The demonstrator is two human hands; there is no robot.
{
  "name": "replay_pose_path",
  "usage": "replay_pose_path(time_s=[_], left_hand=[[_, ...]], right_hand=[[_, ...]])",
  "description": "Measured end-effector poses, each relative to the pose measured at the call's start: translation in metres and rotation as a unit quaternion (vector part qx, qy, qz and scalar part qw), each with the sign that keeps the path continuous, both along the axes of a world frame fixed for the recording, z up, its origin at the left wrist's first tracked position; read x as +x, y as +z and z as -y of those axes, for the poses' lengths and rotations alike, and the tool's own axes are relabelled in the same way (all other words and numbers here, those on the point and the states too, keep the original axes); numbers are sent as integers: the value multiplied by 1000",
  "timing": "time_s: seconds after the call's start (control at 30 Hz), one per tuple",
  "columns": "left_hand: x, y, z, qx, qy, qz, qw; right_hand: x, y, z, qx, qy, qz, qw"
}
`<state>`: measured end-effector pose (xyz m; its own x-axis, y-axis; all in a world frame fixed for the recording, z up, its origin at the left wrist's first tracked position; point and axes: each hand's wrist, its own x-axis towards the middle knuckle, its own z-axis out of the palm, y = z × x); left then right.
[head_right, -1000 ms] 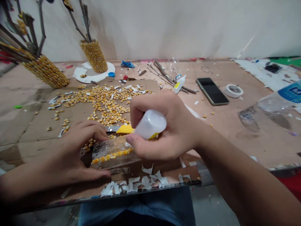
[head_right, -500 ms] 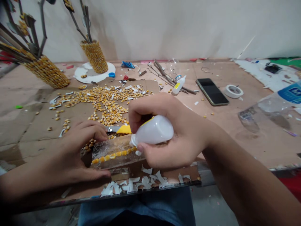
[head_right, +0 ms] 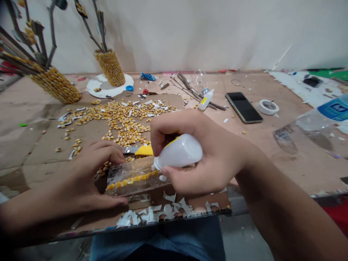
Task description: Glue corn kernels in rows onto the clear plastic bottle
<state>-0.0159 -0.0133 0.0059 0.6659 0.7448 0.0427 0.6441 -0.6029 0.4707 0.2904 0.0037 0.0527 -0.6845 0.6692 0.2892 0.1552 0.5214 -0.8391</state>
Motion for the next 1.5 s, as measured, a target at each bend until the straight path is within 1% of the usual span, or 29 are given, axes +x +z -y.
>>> replay_pose_path(time_s=[0.17, 0.43, 0.57, 0.73, 0.8, 1.0, 1.17, 1.27, 1.4, 1.5], left_hand=[[-1, -2, 0, 5, -2, 2, 1000], [-3, -3, 1, 7, 1, 7, 1000], [-1, -2, 0, -2, 4, 2, 1000], [-1, -2, 0, -5, 3, 1, 1000], [-1, -1, 0, -4, 0, -1, 1000], [0, 0, 0, -4, 9, -12, 1000], [-1, -1, 1, 2, 5, -10, 1000], [-1, -1, 0, -6, 11, -20, 1000], [1, -1, -1, -22, 20, -26, 999], [1, -1, -1, -20, 17, -17, 1000]], right_hand=[[-2, 0, 1, 16, 6, 6, 1000], [3, 1, -2, 15, 8, 12, 1000], [2, 0, -2, 13, -22, -4, 1000], [-8, -4, -2, 47, -41, -48, 997], [-12, -8, -2, 57, -60, -62, 995], [-25, -21, 3, 75, -162, -108, 978], [-33, -23, 8, 73, -202, -139, 967], [-35, -22, 10, 66, -194, -132, 970], [-34, -22, 9, 53, -142, -126, 981], [-33, -21, 8, 38, -142, -133, 980]])
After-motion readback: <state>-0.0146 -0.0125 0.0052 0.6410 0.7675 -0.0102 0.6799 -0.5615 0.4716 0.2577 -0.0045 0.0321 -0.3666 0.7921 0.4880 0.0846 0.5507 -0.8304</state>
